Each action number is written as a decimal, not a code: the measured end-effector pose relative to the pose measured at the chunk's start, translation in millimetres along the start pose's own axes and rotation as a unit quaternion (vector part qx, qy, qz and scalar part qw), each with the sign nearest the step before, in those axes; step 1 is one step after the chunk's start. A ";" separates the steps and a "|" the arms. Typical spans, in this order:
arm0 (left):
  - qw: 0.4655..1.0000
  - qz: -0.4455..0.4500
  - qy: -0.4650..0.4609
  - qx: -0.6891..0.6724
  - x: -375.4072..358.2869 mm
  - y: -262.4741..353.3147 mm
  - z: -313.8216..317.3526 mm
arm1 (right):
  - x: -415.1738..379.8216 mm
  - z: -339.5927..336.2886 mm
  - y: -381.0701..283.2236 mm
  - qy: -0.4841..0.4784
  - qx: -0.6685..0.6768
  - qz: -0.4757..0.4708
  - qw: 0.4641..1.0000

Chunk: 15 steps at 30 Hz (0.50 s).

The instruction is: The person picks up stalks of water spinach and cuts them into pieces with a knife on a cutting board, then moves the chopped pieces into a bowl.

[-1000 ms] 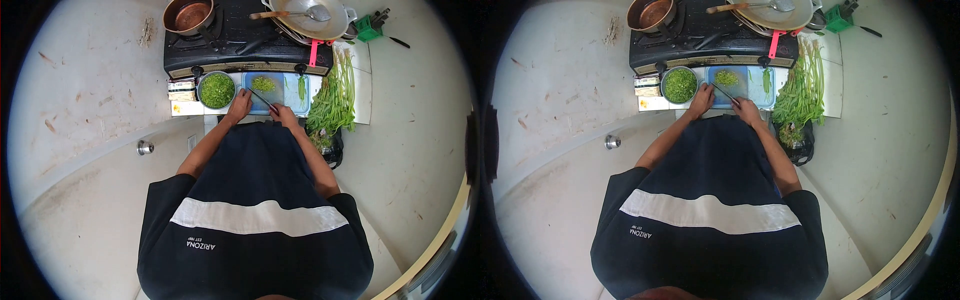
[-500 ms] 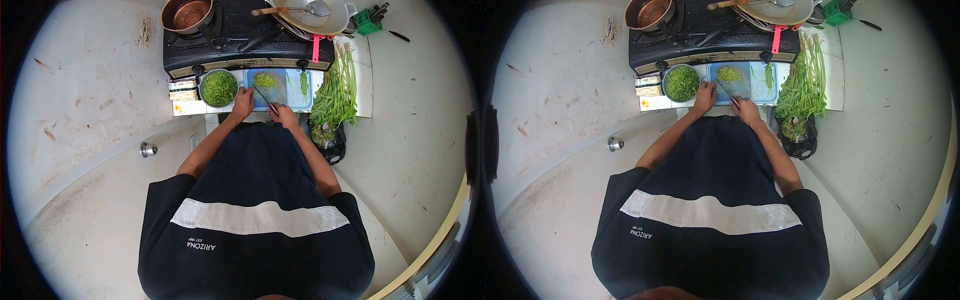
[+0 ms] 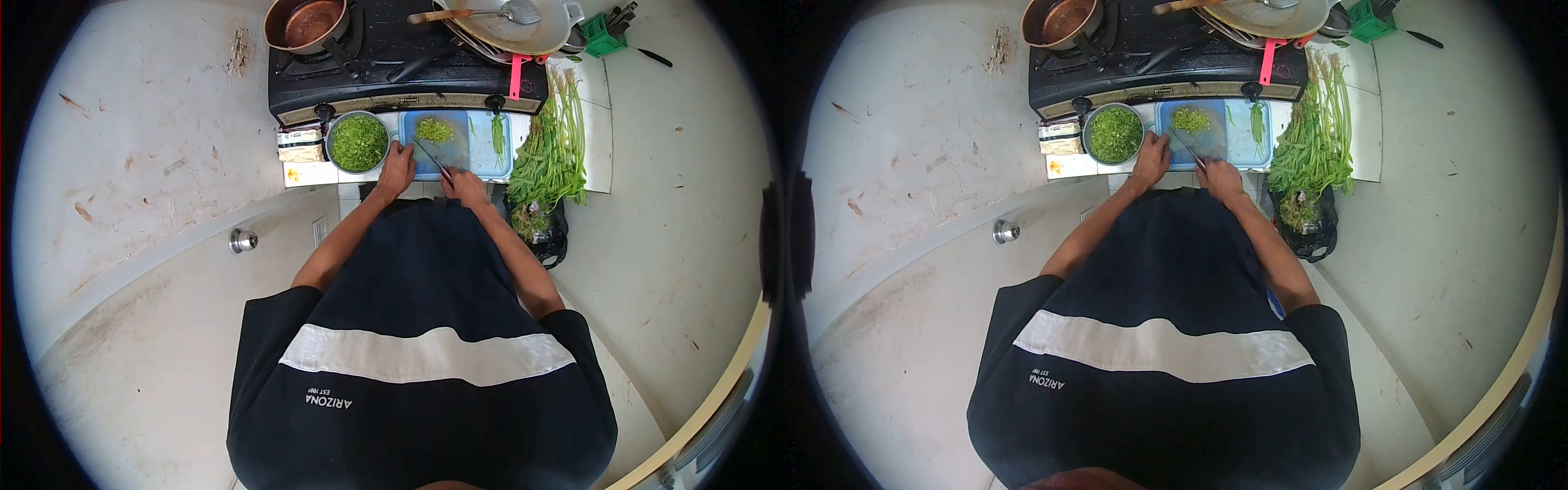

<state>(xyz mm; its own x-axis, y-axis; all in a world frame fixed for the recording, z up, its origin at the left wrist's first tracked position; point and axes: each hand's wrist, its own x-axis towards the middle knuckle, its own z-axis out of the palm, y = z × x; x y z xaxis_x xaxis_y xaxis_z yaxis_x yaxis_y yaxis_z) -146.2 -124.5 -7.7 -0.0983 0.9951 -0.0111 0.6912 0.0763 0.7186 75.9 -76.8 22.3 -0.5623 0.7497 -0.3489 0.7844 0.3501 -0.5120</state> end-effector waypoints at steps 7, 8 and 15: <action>1.000 0.009 -0.016 0.007 -6.2 0.5 -5.5 | 0.2 -3.2 -2.9 -0.018 -0.001 0.008 1.000; 1.000 0.004 -0.011 0.008 -5.2 2.0 -4.7 | -0.9 -3.2 -3.4 -0.015 0.005 0.004 1.000; 0.999 0.038 0.001 0.021 0.4 3.7 -3.4 | -1.3 -0.6 0.9 -0.013 -0.016 -0.027 0.999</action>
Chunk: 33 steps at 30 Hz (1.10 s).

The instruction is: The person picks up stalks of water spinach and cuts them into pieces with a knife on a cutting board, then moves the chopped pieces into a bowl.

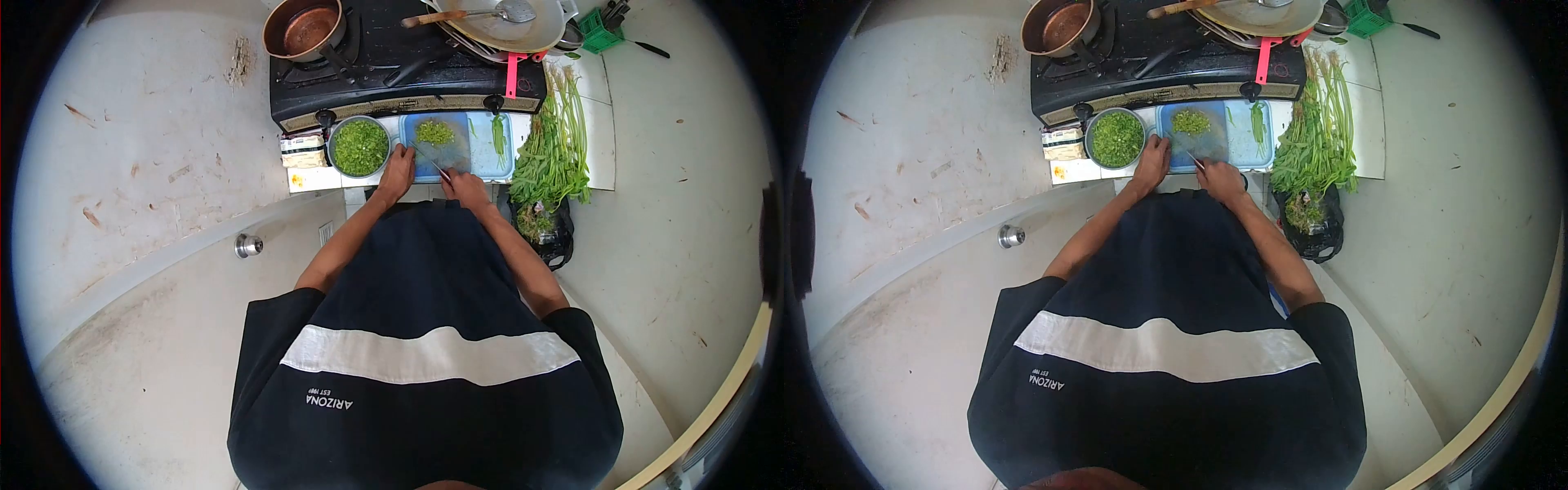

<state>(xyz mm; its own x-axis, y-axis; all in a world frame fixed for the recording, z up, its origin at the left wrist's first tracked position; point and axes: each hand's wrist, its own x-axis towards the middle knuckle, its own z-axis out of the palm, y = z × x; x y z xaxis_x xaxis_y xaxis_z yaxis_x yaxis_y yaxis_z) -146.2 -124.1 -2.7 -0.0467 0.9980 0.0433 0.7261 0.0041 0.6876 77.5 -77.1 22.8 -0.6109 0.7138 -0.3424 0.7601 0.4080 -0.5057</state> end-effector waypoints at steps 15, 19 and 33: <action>0.999 -0.008 -0.036 0.018 -7.5 0.0 -8.6 | 4.2 5.7 7.7 0.005 -0.041 -0.013 0.999; 0.999 -0.009 -0.031 0.028 -2.2 -2.6 -4.9 | 4.2 4.5 7.5 0.012 -0.034 -0.006 0.999; 1.000 0.010 0.001 0.004 4.6 -3.7 2.5 | 7.4 9.8 14.6 0.000 -0.096 -0.022 0.995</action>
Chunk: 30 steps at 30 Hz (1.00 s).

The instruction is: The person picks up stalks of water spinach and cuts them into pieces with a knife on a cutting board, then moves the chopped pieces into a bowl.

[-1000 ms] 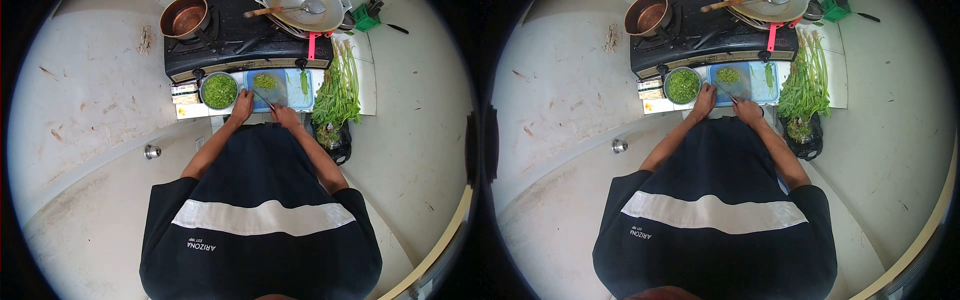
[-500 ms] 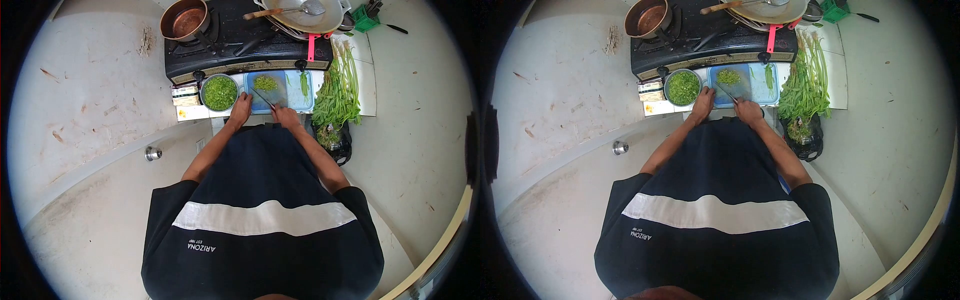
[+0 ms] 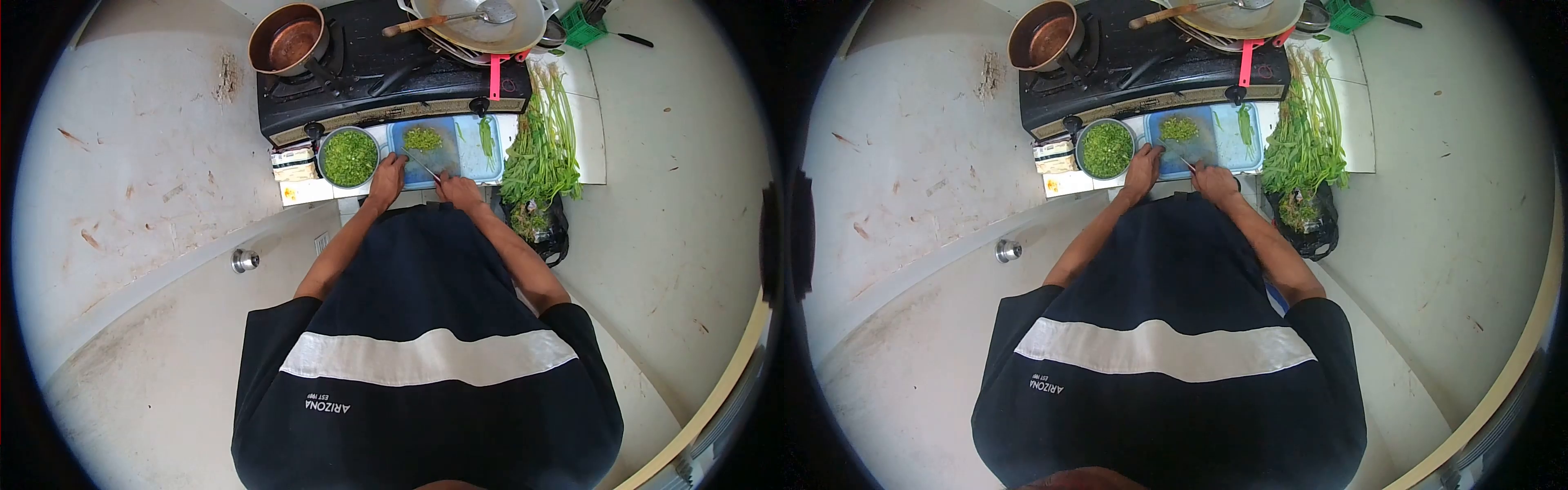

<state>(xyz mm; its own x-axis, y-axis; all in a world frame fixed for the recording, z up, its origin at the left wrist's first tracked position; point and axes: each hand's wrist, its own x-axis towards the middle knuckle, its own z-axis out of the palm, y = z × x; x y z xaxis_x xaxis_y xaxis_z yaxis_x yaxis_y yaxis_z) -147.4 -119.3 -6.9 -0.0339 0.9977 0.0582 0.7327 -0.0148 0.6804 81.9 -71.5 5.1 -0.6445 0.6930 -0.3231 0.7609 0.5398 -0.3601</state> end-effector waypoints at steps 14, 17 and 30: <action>1.000 0.007 -0.005 0.008 -1.1 -0.9 -1.4 | 7.7 3.6 2.6 0.006 0.040 -0.018 0.999; 1.000 0.011 0.001 0.001 -1.5 0.8 -2.3 | 4.2 9.5 9.6 0.007 0.031 -0.012 0.999; 1.000 0.001 0.001 -0.005 -1.2 -0.4 -1.5 | 2.1 -0.5 2.2 0.006 0.003 -0.026 1.000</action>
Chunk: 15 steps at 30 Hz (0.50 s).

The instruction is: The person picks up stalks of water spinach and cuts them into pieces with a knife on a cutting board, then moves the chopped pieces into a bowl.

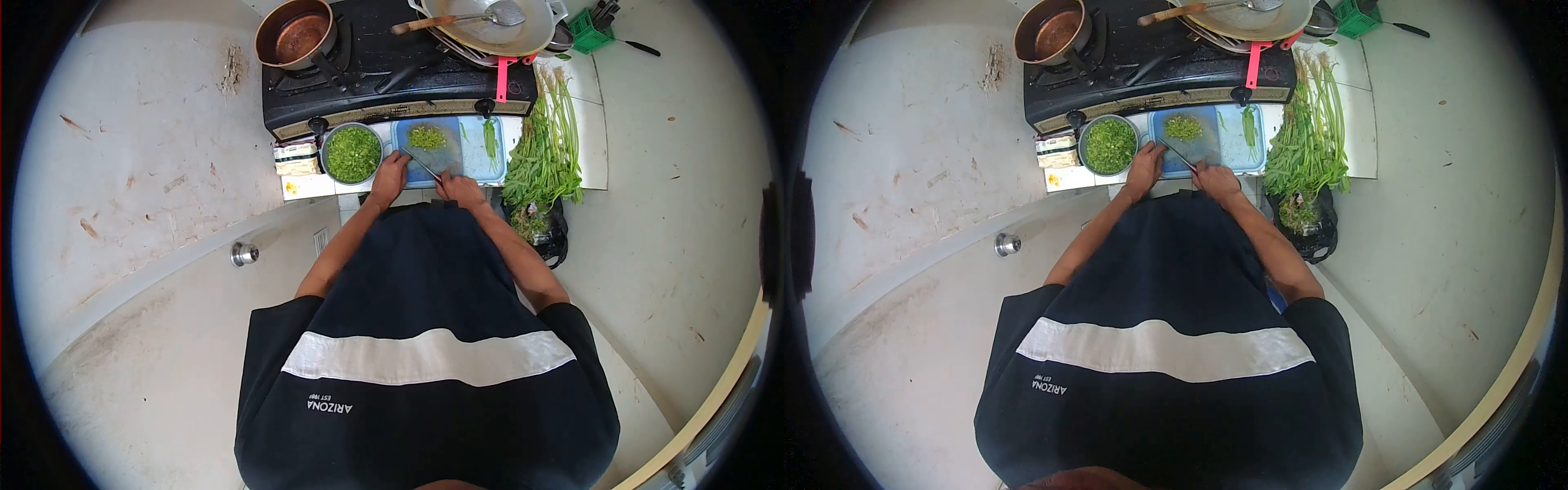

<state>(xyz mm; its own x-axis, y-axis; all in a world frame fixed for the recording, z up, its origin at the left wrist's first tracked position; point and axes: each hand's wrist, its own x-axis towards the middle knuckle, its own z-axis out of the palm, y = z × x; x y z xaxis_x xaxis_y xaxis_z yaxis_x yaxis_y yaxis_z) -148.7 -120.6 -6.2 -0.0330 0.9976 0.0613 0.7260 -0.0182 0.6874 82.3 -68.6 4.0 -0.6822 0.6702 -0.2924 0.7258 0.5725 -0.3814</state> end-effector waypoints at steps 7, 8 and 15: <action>1.000 -0.004 0.000 -0.006 -0.3 2.3 -1.5 | 15.3 7.0 -4.0 0.039 0.020 -0.009 0.999; 1.000 -0.002 0.002 -0.004 -0.4 2.3 -1.8 | 15.6 7.1 -3.9 0.031 0.021 -0.007 0.999; 0.999 0.006 0.015 -0.028 -0.8 -0.6 -0.1 | 0.3 2.6 3.6 0.003 0.045 0.024 0.999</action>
<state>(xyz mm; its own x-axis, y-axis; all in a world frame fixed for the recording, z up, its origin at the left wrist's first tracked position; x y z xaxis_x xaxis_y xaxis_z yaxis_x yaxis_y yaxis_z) -149.2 -121.4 -6.5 -0.0457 0.9949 0.0902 0.6871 -0.0343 0.7258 84.5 -67.6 0.3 -0.6461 0.6987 -0.3070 0.7465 0.4950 -0.4446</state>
